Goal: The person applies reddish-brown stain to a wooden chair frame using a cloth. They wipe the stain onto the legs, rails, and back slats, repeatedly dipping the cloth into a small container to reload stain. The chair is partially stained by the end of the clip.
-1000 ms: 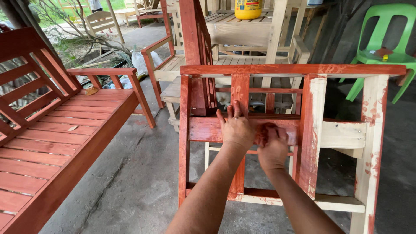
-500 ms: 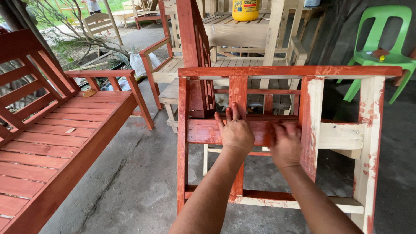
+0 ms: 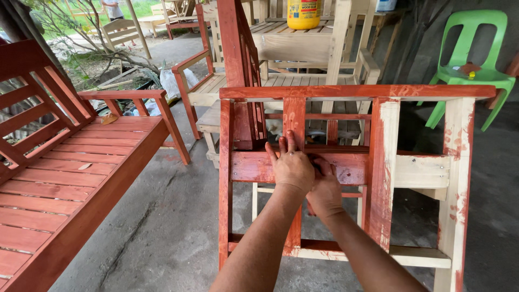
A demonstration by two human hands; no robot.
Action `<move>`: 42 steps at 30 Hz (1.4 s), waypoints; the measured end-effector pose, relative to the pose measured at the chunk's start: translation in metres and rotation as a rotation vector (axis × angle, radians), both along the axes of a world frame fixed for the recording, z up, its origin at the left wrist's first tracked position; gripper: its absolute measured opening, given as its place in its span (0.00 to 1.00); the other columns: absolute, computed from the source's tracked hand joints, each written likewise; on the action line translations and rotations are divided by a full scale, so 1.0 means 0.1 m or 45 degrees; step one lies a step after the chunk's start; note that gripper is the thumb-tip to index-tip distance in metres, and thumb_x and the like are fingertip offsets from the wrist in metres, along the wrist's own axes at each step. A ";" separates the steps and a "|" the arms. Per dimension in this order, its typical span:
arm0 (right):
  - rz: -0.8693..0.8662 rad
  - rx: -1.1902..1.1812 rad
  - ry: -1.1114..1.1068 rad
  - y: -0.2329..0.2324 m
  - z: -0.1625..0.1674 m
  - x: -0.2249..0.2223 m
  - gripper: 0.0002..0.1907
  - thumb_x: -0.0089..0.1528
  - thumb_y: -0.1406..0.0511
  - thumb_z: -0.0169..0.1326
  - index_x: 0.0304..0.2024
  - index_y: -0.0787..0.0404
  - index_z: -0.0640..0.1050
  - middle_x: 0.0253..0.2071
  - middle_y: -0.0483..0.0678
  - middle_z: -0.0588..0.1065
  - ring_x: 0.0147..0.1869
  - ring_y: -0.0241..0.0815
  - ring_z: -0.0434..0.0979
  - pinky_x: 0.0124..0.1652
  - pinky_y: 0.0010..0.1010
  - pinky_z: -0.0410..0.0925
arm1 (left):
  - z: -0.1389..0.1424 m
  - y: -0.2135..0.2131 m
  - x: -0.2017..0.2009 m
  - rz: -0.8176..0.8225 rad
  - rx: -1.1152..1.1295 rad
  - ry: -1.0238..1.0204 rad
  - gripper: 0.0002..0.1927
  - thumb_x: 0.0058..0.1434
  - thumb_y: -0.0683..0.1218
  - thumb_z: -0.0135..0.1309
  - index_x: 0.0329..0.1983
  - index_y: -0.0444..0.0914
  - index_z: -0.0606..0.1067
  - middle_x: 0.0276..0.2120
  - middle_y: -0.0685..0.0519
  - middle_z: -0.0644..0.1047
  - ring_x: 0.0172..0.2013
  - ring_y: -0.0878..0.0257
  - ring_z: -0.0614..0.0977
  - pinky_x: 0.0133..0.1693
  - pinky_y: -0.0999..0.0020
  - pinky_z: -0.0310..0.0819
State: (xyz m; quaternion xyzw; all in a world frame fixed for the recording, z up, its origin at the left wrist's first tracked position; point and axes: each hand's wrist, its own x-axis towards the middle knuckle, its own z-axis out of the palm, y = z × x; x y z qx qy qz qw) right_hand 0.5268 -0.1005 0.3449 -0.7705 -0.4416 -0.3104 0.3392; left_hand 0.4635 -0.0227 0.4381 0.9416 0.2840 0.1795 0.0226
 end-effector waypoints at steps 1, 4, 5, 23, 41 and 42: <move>0.031 -0.016 -0.016 -0.08 0.04 0.08 0.22 0.52 0.69 0.60 0.50 0.59 0.80 0.58 0.54 0.71 0.61 0.59 0.70 0.58 0.45 0.70 | 0.01 -0.02 -0.01 0.001 0.025 -0.025 0.38 0.60 0.52 0.47 0.72 0.30 0.59 0.76 0.42 0.47 0.74 0.45 0.50 0.67 0.32 0.26; -0.039 -0.001 0.089 -0.31 0.08 0.19 0.27 0.48 0.74 0.59 0.51 0.59 0.81 0.58 0.51 0.71 0.61 0.59 0.70 0.58 0.43 0.70 | 0.03 -0.06 -0.04 0.015 0.042 0.039 0.37 0.61 0.52 0.48 0.70 0.30 0.61 0.77 0.40 0.45 0.74 0.45 0.49 0.68 0.33 0.26; -0.090 0.020 0.148 -0.37 0.10 0.21 0.29 0.46 0.75 0.59 0.52 0.59 0.81 0.58 0.51 0.71 0.60 0.59 0.70 0.57 0.43 0.70 | 0.03 -0.06 -0.04 0.014 0.000 0.069 0.37 0.61 0.53 0.48 0.70 0.30 0.61 0.77 0.40 0.45 0.75 0.45 0.49 0.69 0.34 0.26; -0.194 0.186 0.096 -1.40 0.24 0.45 0.23 0.51 0.75 0.59 0.50 0.60 0.81 0.59 0.55 0.71 0.60 0.59 0.67 0.55 0.42 0.69 | 0.31 -0.73 0.21 -0.001 0.078 -0.047 0.43 0.57 0.52 0.44 0.76 0.35 0.52 0.77 0.41 0.40 0.75 0.46 0.43 0.65 0.32 0.23; -0.100 0.300 -0.190 -0.66 1.38 1.67 0.20 0.51 0.78 0.59 0.45 0.60 0.84 0.50 0.51 0.74 0.57 0.56 0.72 0.56 0.43 0.70 | 0.19 -0.96 0.42 -0.168 -0.109 0.217 0.27 0.66 0.50 0.38 0.63 0.34 0.73 0.76 0.41 0.51 0.76 0.42 0.47 0.67 0.25 0.18; -0.065 0.289 -0.183 -0.69 1.40 1.68 0.21 0.49 0.79 0.59 0.44 0.60 0.84 0.49 0.51 0.75 0.57 0.56 0.73 0.56 0.42 0.70 | 0.20 -0.97 0.44 -0.179 -0.111 0.248 0.26 0.66 0.50 0.37 0.62 0.35 0.74 0.76 0.41 0.51 0.76 0.43 0.46 0.67 0.25 0.18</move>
